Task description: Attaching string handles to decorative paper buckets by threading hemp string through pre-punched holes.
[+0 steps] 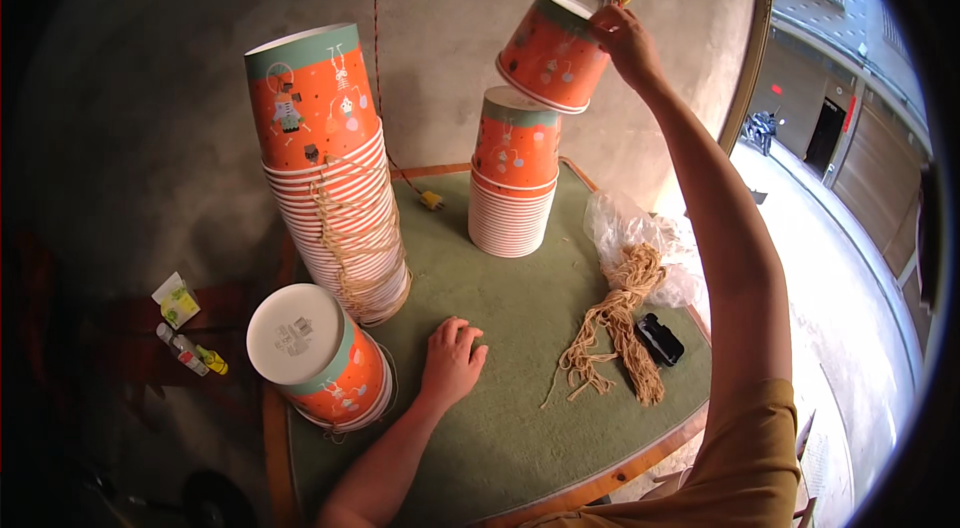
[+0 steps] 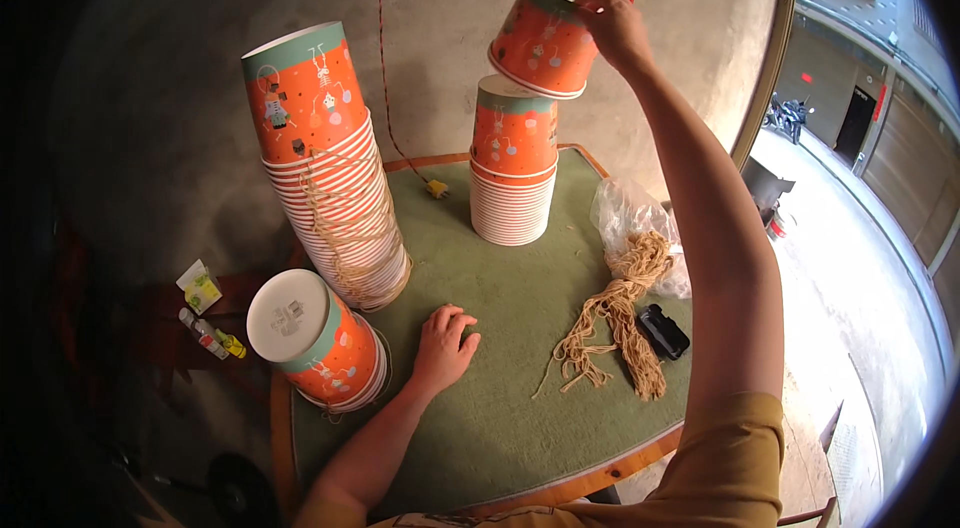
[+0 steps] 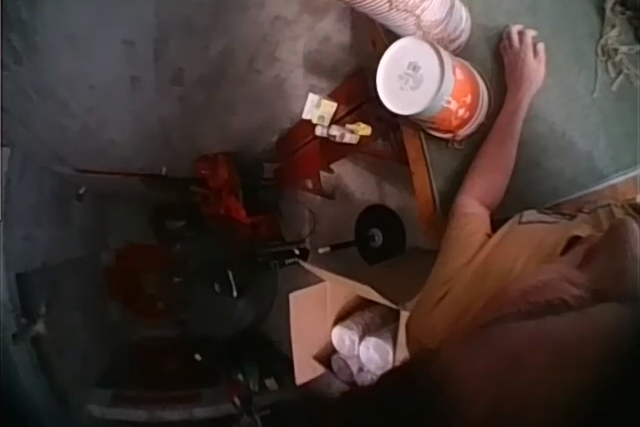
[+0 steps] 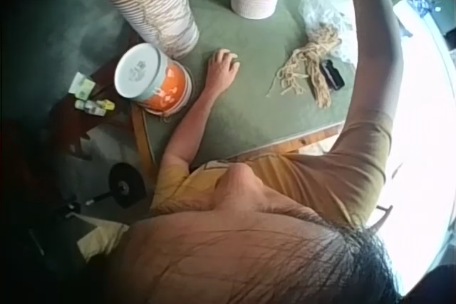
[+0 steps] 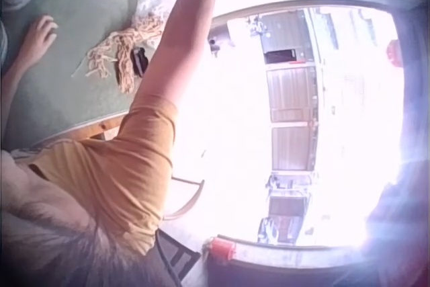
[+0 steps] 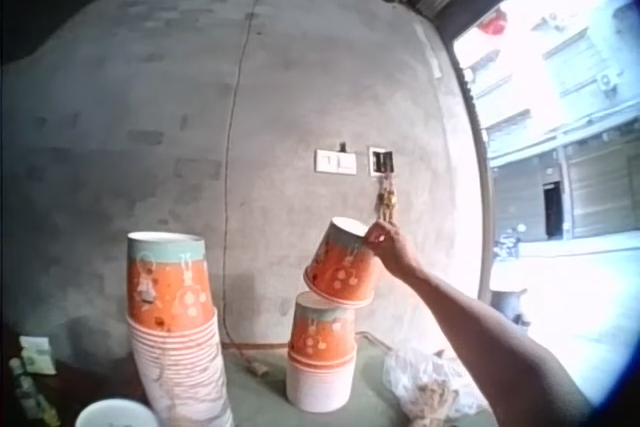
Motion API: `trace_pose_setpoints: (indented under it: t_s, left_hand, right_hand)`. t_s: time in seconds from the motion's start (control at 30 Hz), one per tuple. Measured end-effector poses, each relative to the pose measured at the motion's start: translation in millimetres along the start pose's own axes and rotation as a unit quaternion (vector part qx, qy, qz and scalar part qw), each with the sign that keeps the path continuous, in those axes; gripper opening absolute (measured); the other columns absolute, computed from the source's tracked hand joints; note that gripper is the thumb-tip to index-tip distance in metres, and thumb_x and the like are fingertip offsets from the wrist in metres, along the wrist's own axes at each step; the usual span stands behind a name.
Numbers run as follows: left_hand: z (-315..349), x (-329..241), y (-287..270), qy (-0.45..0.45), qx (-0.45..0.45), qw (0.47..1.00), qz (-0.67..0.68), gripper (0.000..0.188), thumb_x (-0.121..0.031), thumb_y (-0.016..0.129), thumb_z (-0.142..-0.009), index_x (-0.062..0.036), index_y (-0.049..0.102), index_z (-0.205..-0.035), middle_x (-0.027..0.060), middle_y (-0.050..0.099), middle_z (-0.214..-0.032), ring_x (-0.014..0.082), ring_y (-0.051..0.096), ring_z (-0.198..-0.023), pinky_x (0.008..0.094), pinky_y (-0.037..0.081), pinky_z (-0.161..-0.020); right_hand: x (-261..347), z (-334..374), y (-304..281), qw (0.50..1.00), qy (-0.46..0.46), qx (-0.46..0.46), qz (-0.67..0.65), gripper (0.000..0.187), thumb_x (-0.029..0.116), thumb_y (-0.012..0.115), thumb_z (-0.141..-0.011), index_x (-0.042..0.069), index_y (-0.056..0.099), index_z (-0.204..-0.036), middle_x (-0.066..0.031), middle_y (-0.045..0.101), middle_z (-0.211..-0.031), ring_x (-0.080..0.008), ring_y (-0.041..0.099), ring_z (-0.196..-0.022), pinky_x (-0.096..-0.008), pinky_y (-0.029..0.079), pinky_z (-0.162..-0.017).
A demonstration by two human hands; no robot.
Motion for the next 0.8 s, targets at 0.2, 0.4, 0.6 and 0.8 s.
trace_pose_setpoints:
  t_s: [0.2,0.4,0.6,0.8]
  left_hand:
    - [-7,2,-4,0.019,-0.013,0.999,0.022,0.028,-0.014,0.069,-0.086,-0.0056,0.057,-0.11,0.0134,0.054,-0.111,0.032,0.054,-0.11,0.0423,0.043,-0.096]
    - [-86,-46,-44,-0.073,-0.103,0.878,0.461,0.04,-0.03,0.047,-0.104,-0.0055,0.046,-0.136,0.0084,0.049,-0.139,0.0211,0.049,-0.126,0.0343,0.044,-0.099]
    - [-153,-95,-91,0.001,-0.104,0.776,0.622,0.037,-0.03,0.043,-0.105,-0.0107,0.042,-0.137,0.0081,0.044,-0.143,0.0215,0.048,-0.126,0.0389,0.045,-0.1]
    - [-147,-98,-86,0.018,-0.193,0.736,0.648,0.018,-0.011,0.055,-0.099,-0.0116,0.044,-0.113,0.0026,0.054,-0.114,0.0139,0.056,-0.104,0.0336,0.051,-0.087]
  right_hand:
    - [7,24,-38,0.998,-0.035,-0.039,0.042,0.015,0.02,0.065,-0.089,0.007,0.065,-0.097,-0.0092,0.061,-0.097,-0.0205,0.065,-0.081,-0.0334,0.051,-0.073]
    - [58,80,-45,0.994,-0.043,0.03,-0.092,0.009,0.008,0.066,-0.09,0.005,0.065,-0.098,-0.0064,0.059,-0.098,-0.0163,0.062,-0.082,-0.0298,0.051,-0.074]
    - [103,104,-48,0.984,-0.051,0.085,-0.151,0.008,0.007,0.064,-0.091,0.004,0.064,-0.098,-0.0053,0.057,-0.096,-0.0142,0.062,-0.084,-0.028,0.051,-0.074]
    - [104,111,-46,0.96,0.018,0.168,-0.223,0.007,0.009,0.064,-0.092,0.003,0.062,-0.095,-0.0022,0.057,-0.092,-0.0092,0.059,-0.077,-0.0258,0.05,-0.072]
Point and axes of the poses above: each hand's wrist, its own z-axis away from the middle knuckle, its own y-axis out of the palm, x = y × z, the point moved 1 cm from there along -z, towards the middle knuckle
